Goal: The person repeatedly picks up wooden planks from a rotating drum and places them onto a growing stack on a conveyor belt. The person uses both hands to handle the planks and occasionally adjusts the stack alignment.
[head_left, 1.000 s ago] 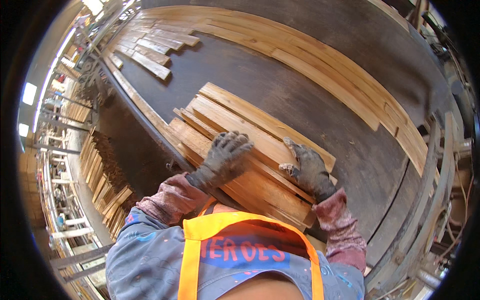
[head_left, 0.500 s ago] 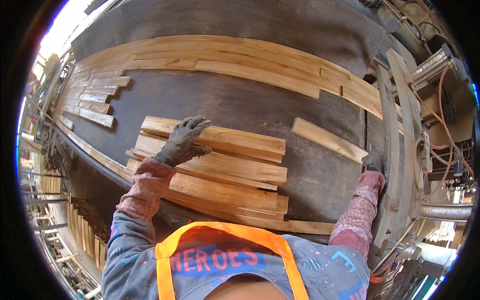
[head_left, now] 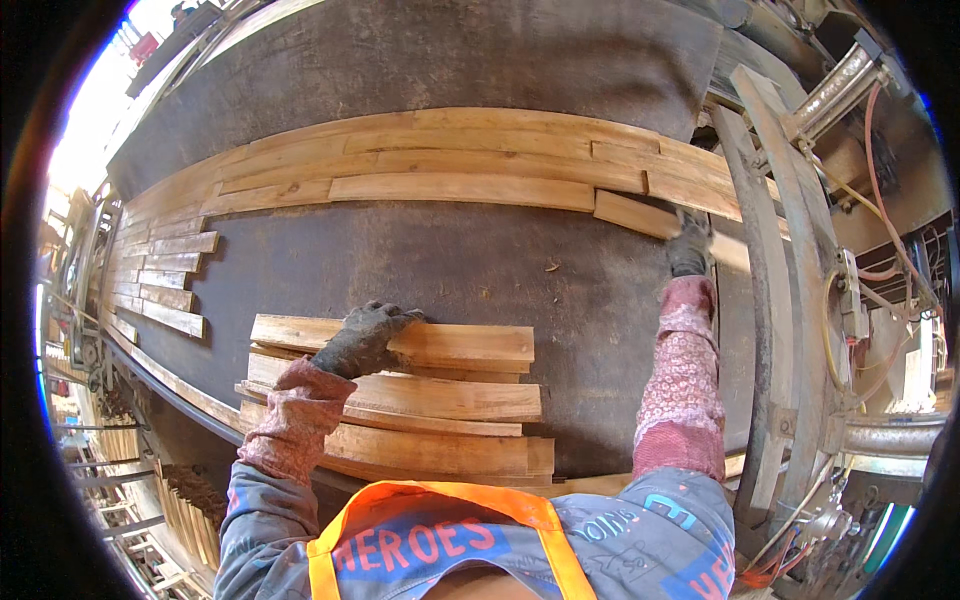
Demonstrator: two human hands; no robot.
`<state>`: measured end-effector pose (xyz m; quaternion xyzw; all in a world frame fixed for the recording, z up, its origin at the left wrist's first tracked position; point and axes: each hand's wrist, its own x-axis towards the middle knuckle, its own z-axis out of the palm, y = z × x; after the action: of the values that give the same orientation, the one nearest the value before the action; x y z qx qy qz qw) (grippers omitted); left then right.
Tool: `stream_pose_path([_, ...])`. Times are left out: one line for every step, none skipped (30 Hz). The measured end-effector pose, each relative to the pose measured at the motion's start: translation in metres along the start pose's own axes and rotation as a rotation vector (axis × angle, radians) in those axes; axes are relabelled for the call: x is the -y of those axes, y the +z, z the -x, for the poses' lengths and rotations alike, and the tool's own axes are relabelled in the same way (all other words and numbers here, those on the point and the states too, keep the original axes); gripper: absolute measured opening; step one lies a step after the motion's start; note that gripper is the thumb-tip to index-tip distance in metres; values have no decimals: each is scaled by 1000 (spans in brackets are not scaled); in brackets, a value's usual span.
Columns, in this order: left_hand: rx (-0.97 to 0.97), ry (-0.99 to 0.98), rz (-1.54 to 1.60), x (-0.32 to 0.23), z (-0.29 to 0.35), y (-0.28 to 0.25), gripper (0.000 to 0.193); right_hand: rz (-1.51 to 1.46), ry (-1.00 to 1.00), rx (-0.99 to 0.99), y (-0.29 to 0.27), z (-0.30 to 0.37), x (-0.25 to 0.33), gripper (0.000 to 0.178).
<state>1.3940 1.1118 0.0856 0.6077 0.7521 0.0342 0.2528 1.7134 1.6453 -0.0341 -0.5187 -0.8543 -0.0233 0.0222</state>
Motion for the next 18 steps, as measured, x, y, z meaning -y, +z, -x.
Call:
stream_pose_path([-8,23,11,-1,-2,0,78,-224,-59,-136,12,-8,15,83])
stream_pose_path([29,5,-22,-2,-3,0,78,-389,-59,-189,19,-15,33,83])
stream_pose_path([29,20,-36,-2,-4,-1,77,-545,-107,-241,14,-18,41,81])
stream_pose_path([29,17,-47,-2,-5,-3,77,-682,-150,-247,6,-14,55,79])
stream_pose_path([19,54,-65,-2,-6,-5,76,-810,-159,-231,-7,-7,76,77])
stream_pose_path([-1,77,-92,0,-9,-9,75,-962,-192,-266,-23,11,99,69])
stream_pose_path([-22,95,-119,5,-10,-14,74,-491,-316,-424,-45,31,120,67])
stream_pose_path([-58,36,-195,11,-12,-18,76,-883,-379,-44,-64,62,143,58])
stream_pose_path([-86,-20,-271,18,-20,-22,77,-1115,-352,291,-83,93,167,52])
stream_pose_path([-109,-80,-322,27,-29,-26,78,-876,-607,306,-98,131,188,51])
stream_pose_path([-124,-120,-377,41,-38,-30,79,-676,-869,262,-108,172,209,53])
stream_pose_path([-52,-198,-428,57,-49,-34,78,-446,-881,161,-112,210,230,55])
stream_pose_path([27,-258,-477,75,-54,-38,77,-234,-946,-58,-115,239,250,56])
stream_pose_path([-2,-286,-478,93,-54,-39,75,-262,-896,125,-116,258,263,55])
stream_pose_path([-33,-307,-481,111,-54,-40,73,-261,-861,252,-115,270,275,54])
stream_pose_path([-64,-322,-486,129,-52,-43,70,-299,-792,431,-114,278,283,54])
stream_pose_path([-60,-336,-484,143,-51,-44,70,-308,-861,395,-114,281,287,51])
stream_pose_path([-86,-350,-483,157,-48,-47,71,-359,-901,417,-114,280,290,49])
